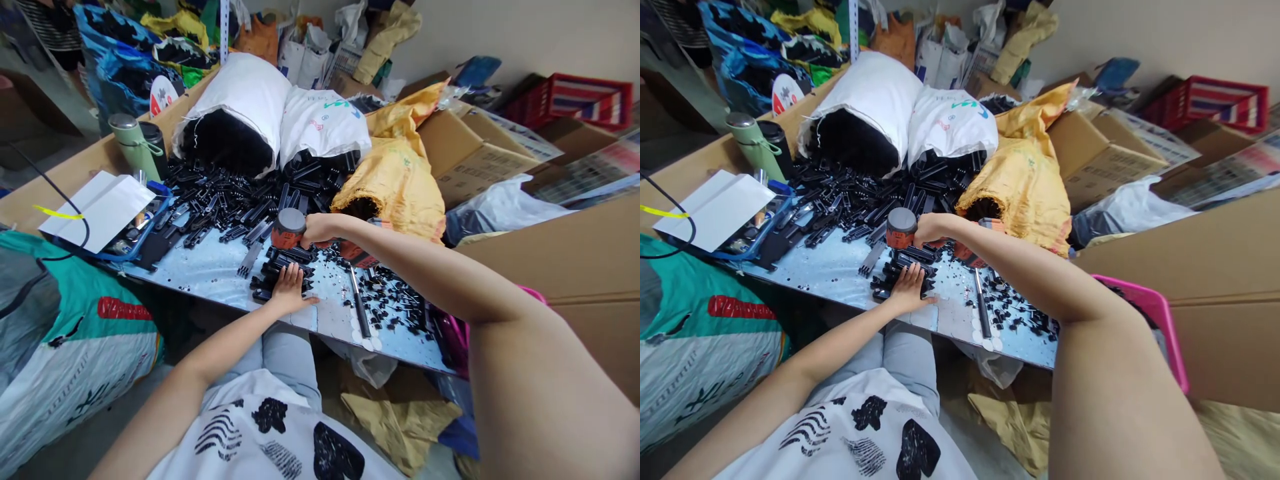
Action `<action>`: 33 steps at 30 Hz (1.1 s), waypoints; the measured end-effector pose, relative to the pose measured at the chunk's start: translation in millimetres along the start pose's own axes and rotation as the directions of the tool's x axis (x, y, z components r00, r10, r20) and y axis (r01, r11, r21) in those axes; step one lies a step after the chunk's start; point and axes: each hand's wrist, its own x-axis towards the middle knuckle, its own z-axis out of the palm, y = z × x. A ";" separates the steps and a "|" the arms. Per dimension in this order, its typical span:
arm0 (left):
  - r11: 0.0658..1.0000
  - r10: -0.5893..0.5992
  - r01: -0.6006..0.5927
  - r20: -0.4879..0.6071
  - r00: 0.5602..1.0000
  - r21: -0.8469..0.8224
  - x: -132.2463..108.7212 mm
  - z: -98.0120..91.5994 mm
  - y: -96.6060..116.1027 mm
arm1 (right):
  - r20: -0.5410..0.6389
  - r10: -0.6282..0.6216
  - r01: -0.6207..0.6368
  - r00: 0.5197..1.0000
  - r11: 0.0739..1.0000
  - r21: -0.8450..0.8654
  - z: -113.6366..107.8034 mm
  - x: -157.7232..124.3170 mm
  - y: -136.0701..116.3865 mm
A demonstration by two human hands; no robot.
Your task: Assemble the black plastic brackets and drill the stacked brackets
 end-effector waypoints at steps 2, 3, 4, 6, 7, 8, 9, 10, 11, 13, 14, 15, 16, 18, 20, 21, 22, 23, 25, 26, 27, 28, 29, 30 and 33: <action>1.000 0.019 -0.019 0.020 1.000 -0.002 -4.0 1.1 -2.2 | -0.002 -0.024 0.024 1.000 0.999 -0.044 1.9 0.8 -6.5; 1.000 0.022 -0.022 0.032 0.999 -0.004 -3.7 0.6 -3.1 | -0.007 -0.041 0.040 0.999 0.998 -0.057 3.3 0.4 -9.2; 1.000 0.021 -0.021 0.045 0.999 -0.007 -2.8 -0.4 -3.7 | -0.017 -0.054 0.053 0.998 0.997 -0.063 5.1 -1.0 -11.4; 1.000 0.021 -0.020 0.054 0.998 -0.011 -1.1 -3.0 -4.0 | -0.044 -0.064 0.060 0.997 0.994 -0.087 9.8 -7.3 -13.8; 1.000 0.025 -0.024 0.043 0.999 -0.010 -1.0 -4.3 -3.8 | -0.059 -0.059 0.053 0.997 0.993 -0.103 12.6 -11.8 -14.0; 1.000 0.029 -0.029 0.021 0.999 -0.007 -1.6 -5.3 -3.4 | -0.069 -0.049 0.041 0.996 0.993 -0.113 15.6 -16.6 -13.8; 0.999 0.035 -0.035 -0.008 0.999 0.000 -2.7 -6.0 -3.0 | -0.071 -0.042 0.033 0.997 0.993 -0.116 18.8 -21.4 -13.5; 0.999 0.040 -0.040 -0.044 0.998 0.010 -4.0 -6.4 -2.6 | -0.060 -0.039 0.033 0.997 0.993 -0.111 21.9 -25.7 -13.3; 0.999 0.046 -0.045 -0.080 0.996 0.018 -5.5 -6.6 -2.2 | -0.042 -0.038 0.034 0.998 0.994 -0.099 25.0 -29.0 -13.6; 0.999 0.050 -0.047 -0.130 0.990 0.025 -7.9 -6.6 -1.7 | 0.006 -0.042 0.042 0.999 0.996 -0.080 30.8 -32.5 -15.9; 0.999 0.050 -0.047 -0.140 0.989 0.022 -8.7 -6.5 -1.6 | 0.026 -0.051 0.053 0.998 0.995 -0.081 33.4 -32.8 -18.0; 0.999 0.050 -0.048 -0.144 0.988 0.017 -9.1 -6.5 -1.5 | 0.044 -0.066 0.069 0.997 0.994 -0.089 35.7 -32.5 -20.5; 0.999 0.050 -0.049 -0.148 0.988 0.013 -9.4 -6.3 -1.6 | 0.054 -0.089 0.094 0.995 0.990 -0.101 37.7 -32.1 -23.1; 0.999 0.055 -0.054 -0.159 0.986 0.010 -9.7 -5.8 -1.6 | 0.052 -0.145 0.150 0.988 0.980 -0.131 40.7 -32.4 -27.7; 0.998 0.058 -0.057 -0.170 0.984 0.013 -10.0 -5.2 -1.4 | 0.034 -0.155 0.158 0.987 0.975 -0.153 42.1 -36.2 -30.7; 0.998 0.056 -0.055 -0.168 0.984 0.012 -10.1 -5.0 -1.3 | 0.018 -0.137 0.138 0.990 0.977 -0.160 42.4 -39.4 -31.9; 0.999 0.053 -0.053 -0.153 0.987 0.010 -10.0 -5.1 -1.2 | -0.001 -0.114 0.112 0.994 0.979 -0.168 42.5 -43.2 -33.1; 0.999 0.048 -0.048 -0.126 0.991 0.003 -9.8 -5.5 -1.3 | -0.018 -0.092 0.087 0.996 0.981 -0.176 42.5 -47.3 -34.6; 0.999 0.029 -0.030 -0.051 0.998 -0.019 -9.1 -6.9 -1.7 | -0.028 -0.080 0.073 0.996 0.979 -0.190 43.2 -54.2 -39.7; 0.999 0.020 -0.020 -0.015 1.000 -0.032 -8.7 -7.7 -2.1 | -0.016 -0.088 0.083 0.996 0.977 -0.194 43.9 -56.3 -43.4; 0.999 0.010 -0.009 0.010 1.000 -0.046 -8.4 -8.5 -2.6 | 0.001 -0.101 0.099 0.995 0.976 -0.195 45.1 -57.1 -47.5; 0.998 0.000 0.001 0.025 1.000 -0.057 -8.3 -9.1 -3.1 | 0.016 -0.114 0.115 0.993 0.974 -0.194 46.6 -56.8 -52.0; 0.998 -0.005 0.007 0.032 0.999 -0.068 -8.2 -9.5 -3.4 | 0.025 -0.124 0.126 0.992 0.973 -0.195 48.4 -55.4 -56.3; 0.997 -0.004 0.006 0.034 0.999 -0.077 -8.2 -9.8 -3.6 | 0.025 -0.132 0.134 0.991 0.971 -0.199 50.4 -53.4 -60.2; 0.996 0.013 -0.010 0.034 0.999 -0.091 -8.1 -11.6 -2.3 | 0.016 -0.144 0.144 0.989 0.969 -0.201 56.3 -47.3 -64.2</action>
